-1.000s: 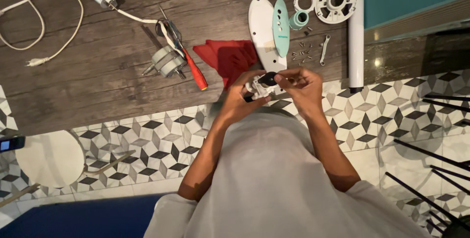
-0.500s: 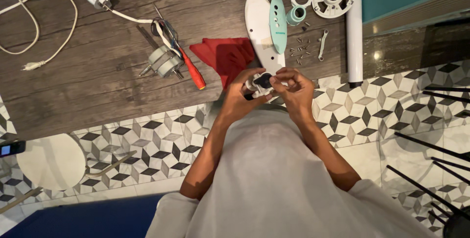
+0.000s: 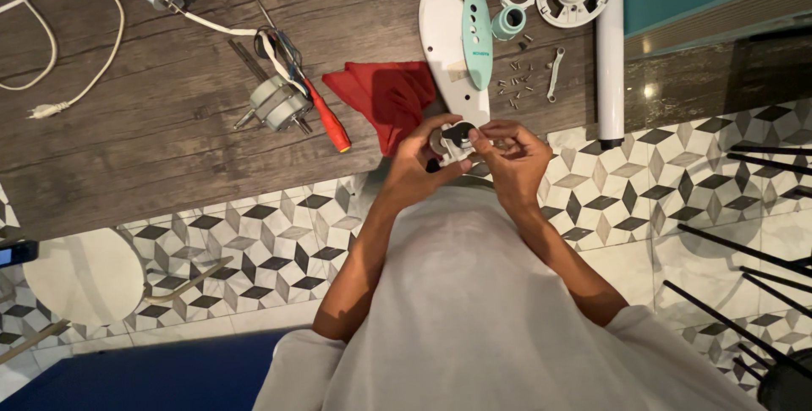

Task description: The person cleans small fan components with a red cloth, then inserts a yellow ring into a white plastic housing. They place a black circular part into the housing and use a screwdriver to tighten a screw, assembling the fan parts on a wooden table.

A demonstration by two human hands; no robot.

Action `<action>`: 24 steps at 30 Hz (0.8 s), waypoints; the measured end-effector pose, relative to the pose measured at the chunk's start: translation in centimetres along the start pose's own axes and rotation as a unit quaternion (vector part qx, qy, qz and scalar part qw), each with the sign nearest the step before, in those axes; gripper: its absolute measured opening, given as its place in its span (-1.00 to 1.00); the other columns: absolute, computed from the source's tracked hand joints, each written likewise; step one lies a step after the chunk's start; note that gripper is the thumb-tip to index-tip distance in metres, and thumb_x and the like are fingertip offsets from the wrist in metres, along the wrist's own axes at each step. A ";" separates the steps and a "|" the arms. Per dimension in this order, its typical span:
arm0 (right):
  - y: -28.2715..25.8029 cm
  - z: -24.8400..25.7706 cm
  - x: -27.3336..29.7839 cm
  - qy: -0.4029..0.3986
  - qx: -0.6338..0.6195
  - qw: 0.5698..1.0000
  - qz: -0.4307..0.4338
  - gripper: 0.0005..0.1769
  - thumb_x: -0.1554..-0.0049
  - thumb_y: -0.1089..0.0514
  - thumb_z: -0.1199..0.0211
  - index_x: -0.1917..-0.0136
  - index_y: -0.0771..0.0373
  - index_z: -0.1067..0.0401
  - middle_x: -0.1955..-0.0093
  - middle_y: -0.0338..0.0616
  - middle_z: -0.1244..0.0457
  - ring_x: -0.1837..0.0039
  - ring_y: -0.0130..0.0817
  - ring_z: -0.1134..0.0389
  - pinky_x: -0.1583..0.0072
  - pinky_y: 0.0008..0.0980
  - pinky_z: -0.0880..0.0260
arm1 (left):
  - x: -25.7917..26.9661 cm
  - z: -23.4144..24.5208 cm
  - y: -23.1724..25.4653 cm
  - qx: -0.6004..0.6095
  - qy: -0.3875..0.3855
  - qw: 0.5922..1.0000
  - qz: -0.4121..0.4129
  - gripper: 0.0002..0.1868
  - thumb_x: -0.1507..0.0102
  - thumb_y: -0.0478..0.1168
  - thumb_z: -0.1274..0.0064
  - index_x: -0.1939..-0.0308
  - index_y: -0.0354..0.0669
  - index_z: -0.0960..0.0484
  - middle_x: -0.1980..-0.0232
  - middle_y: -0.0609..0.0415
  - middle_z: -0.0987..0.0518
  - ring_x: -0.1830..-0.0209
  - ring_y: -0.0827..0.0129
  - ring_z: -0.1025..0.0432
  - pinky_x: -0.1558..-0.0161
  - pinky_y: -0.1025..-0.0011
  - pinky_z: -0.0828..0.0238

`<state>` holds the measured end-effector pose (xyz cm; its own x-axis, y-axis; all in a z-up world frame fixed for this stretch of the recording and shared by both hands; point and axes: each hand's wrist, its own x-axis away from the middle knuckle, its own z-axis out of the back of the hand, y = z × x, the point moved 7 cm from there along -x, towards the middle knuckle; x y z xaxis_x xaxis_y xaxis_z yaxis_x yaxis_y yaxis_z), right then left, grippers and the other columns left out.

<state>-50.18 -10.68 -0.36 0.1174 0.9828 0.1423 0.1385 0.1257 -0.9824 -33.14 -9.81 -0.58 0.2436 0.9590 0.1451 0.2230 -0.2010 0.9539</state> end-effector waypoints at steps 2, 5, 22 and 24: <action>-0.1 0.1 -0.1 -0.009 -0.016 1.000 0.010 -0.85 -0.14 0.37 -0.45 0.09 0.47 -0.49 -0.05 0.02 -0.37 -0.03 -0.40 -0.46 -0.03 -0.39 -0.61 | 0.0 -0.1 0.0 0.009 -0.017 1.000 -0.015 -0.34 -0.22 -0.35 -0.34 -0.36 -0.25 -0.39 -0.19 0.11 -0.51 -0.19 0.47 -0.46 -0.19 0.45 -0.49; -0.1 0.2 -0.2 -0.022 -0.027 0.999 0.013 -0.86 -0.14 0.39 -0.44 0.09 0.46 -0.48 -0.06 0.02 -0.37 -0.01 -0.40 -0.46 0.00 -0.41 -0.59 | 0.0 -0.2 -1.1 0.077 -0.026 0.996 0.025 -0.43 -0.33 -0.30 -0.22 -0.39 -0.22 -0.36 -0.20 0.13 -0.48 -0.15 0.57 -0.42 -0.11 0.52 -0.48; 1.6 0.4 -0.3 -0.085 -0.043 0.992 0.087 -0.82 -0.10 0.54 -0.42 0.07 0.43 -0.48 -0.13 0.01 -0.33 -0.12 -0.38 -0.46 -0.14 -0.39 -0.60 | -0.4 0.4 -1.9 -0.040 -0.012 0.998 0.056 -0.64 -0.42 -0.28 -0.04 -0.31 -0.21 -0.55 -0.02 0.26 -0.57 0.27 0.67 -0.28 0.23 0.65 -0.28; 2.3 0.5 -0.5 -0.091 -0.037 0.994 0.051 -0.84 -0.11 0.53 -0.39 0.03 0.46 -0.50 -0.13 0.01 -0.32 -0.11 -0.37 -0.44 -0.11 -0.38 -0.61 | -0.4 0.6 -2.5 -0.024 -0.004 0.997 0.072 -0.63 -0.42 -0.30 -0.08 -0.32 -0.21 -0.57 0.08 0.25 -0.54 0.29 0.66 -0.28 0.24 0.63 -0.27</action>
<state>-50.40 -10.80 -2.77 -0.0445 0.9989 0.0121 0.2076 0.0212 -0.9780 -33.22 -9.76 -3.23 0.2780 0.9189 0.2799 0.1390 -0.3268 0.9348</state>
